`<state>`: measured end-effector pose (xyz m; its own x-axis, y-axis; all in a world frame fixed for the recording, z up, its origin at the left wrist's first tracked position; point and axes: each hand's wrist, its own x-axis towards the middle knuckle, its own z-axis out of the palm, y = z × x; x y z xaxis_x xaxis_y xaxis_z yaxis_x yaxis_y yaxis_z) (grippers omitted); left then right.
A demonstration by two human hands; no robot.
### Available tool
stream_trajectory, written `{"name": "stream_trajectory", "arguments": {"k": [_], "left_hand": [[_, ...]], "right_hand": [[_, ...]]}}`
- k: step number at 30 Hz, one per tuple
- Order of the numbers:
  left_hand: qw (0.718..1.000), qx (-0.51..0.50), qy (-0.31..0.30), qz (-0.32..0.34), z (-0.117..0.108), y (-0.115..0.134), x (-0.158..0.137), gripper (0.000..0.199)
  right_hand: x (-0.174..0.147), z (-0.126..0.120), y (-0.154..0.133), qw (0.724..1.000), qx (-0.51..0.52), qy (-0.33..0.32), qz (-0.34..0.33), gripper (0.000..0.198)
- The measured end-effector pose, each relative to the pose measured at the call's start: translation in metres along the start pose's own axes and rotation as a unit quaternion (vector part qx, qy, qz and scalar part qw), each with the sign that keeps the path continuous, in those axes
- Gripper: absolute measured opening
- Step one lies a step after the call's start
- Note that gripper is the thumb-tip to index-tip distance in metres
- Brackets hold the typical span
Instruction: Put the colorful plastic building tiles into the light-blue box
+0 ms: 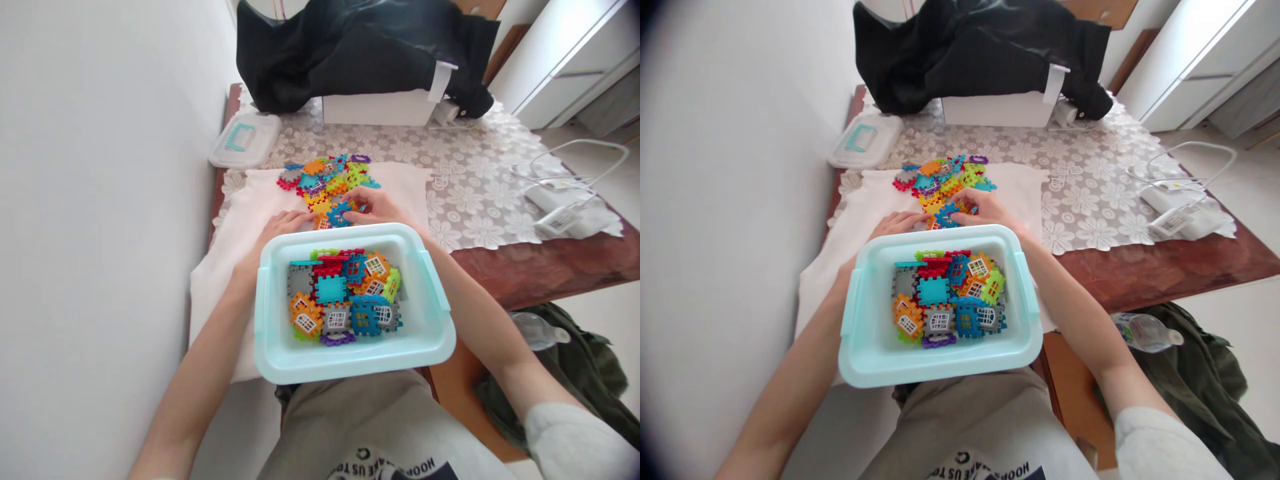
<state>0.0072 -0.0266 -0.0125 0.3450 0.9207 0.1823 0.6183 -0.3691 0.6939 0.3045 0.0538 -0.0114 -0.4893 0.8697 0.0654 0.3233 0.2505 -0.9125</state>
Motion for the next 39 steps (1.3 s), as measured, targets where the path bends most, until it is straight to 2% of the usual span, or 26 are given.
{"name": "stream_trajectory", "arguments": {"k": [3, 6, 9, 12, 14, 19, 24, 29, 35, 39], "left_hand": [[1.0, -0.005, 0.024, 0.009, -0.002, 0.022, -0.015, 0.047], [0.997, -0.048, 0.062, 0.02, -0.002, 0.033, -0.022, 0.042], [0.997, -0.046, 0.057, 0.014, -0.002, 0.025, -0.014, 0.039], [1.0, -0.012, 0.003, -0.012, 0.001, 0.008, 0.003, 0.044], [0.999, -0.008, -0.023, -0.026, 0.006, -0.003, 0.015, 0.049], [1.0, 0.007, 0.011, -0.023, 0.02, -0.019, 0.032, 0.049], [1.0, 0.025, 0.002, -0.011, 0.02, -0.019, 0.033, 0.061], [0.999, 0.043, -0.002, -0.021, 0.015, -0.015, 0.029, 0.061], [0.999, 0.029, -0.031, -0.013, 0.012, -0.009, 0.025, 0.067], [0.998, -0.025, -0.034, -0.051, 0.002, -0.004, 0.023, 0.077]], "right_hand": [[0.003, 0.015, 0.01, 1.0, -0.003, 0.023, -0.012, 0.048], [0.006, 0.025, 0.017, 0.999, -0.011, 0.036, -0.008, 0.053], [0.008, 0.032, 0.022, 0.998, -0.023, 0.056, -0.031, 0.056], [0.008, 0.037, 0.024, 0.996, -0.026, 0.063, -0.061, 0.053], [0.008, 0.038, 0.025, 0.996, -0.027, 0.061, -0.053, 0.053], [0.012, 0.041, 0.03, 0.996, -0.028, 0.069, -0.042, 0.058], [0.014, 0.042, 0.035, 0.995, -0.022, 0.055, -0.08, 0.058], [0.013, 0.043, 0.048, 0.986, -0.024, 0.03, -0.161, 0.078], [0.015, 0.044, 0.056, 0.98, -0.039, 0.01, -0.193, 0.071], [0.015, 0.044, 0.058, 0.98, -0.037, 0.006, -0.196, 0.071]]}}
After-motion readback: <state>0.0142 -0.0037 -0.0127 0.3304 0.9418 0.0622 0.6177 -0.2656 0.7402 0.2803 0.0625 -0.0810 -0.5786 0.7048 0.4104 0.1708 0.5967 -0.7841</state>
